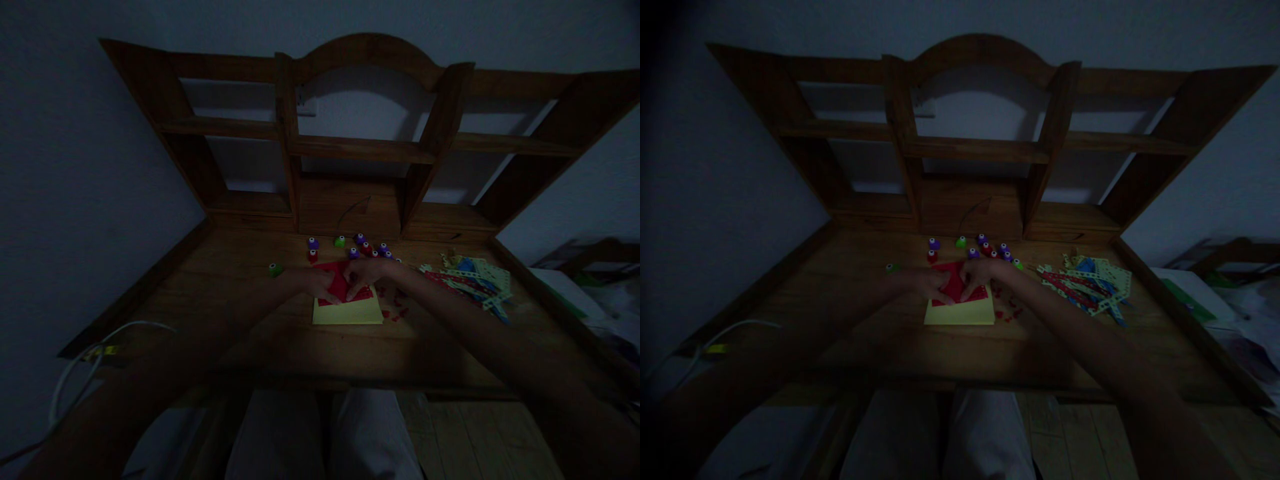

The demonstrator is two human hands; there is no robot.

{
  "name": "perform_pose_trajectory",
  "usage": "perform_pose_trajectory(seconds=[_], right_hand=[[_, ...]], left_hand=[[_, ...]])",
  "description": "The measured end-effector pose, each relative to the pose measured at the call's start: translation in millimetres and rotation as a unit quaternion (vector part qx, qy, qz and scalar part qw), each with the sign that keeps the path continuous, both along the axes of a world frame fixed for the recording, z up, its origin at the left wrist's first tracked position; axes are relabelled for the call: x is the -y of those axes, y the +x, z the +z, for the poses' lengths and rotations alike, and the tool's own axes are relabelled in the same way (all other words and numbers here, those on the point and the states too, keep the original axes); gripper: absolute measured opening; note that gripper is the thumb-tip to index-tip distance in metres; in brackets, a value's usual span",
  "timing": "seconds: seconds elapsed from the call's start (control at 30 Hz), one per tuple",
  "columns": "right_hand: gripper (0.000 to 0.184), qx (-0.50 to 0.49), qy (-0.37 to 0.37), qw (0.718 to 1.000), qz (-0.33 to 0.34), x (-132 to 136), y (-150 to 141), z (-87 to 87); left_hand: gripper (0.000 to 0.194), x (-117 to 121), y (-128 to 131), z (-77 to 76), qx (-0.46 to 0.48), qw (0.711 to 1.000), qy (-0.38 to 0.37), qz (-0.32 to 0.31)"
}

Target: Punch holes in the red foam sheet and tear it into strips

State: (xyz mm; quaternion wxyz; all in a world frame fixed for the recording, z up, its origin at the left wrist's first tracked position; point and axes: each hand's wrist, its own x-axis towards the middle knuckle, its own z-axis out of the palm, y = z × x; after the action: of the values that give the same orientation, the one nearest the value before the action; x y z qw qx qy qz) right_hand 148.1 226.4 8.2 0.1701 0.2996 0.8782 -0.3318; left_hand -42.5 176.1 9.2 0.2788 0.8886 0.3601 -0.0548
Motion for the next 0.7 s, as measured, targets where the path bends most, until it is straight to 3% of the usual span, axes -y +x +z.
perform_pose_trajectory(seconds=[0.2,0.7], right_hand=[[0.049,0.073,-0.014,0.997,-0.010,-3,5,7.4],[0.045,0.044,0.009,0.999,-0.014,-4,33,3.8]], left_hand=[[0.039,-1,-8,1.6,-0.028,0.998,-0.057,0.031],[0.040,2,-16,11.8,-0.004,0.995,-0.097,-0.005]])
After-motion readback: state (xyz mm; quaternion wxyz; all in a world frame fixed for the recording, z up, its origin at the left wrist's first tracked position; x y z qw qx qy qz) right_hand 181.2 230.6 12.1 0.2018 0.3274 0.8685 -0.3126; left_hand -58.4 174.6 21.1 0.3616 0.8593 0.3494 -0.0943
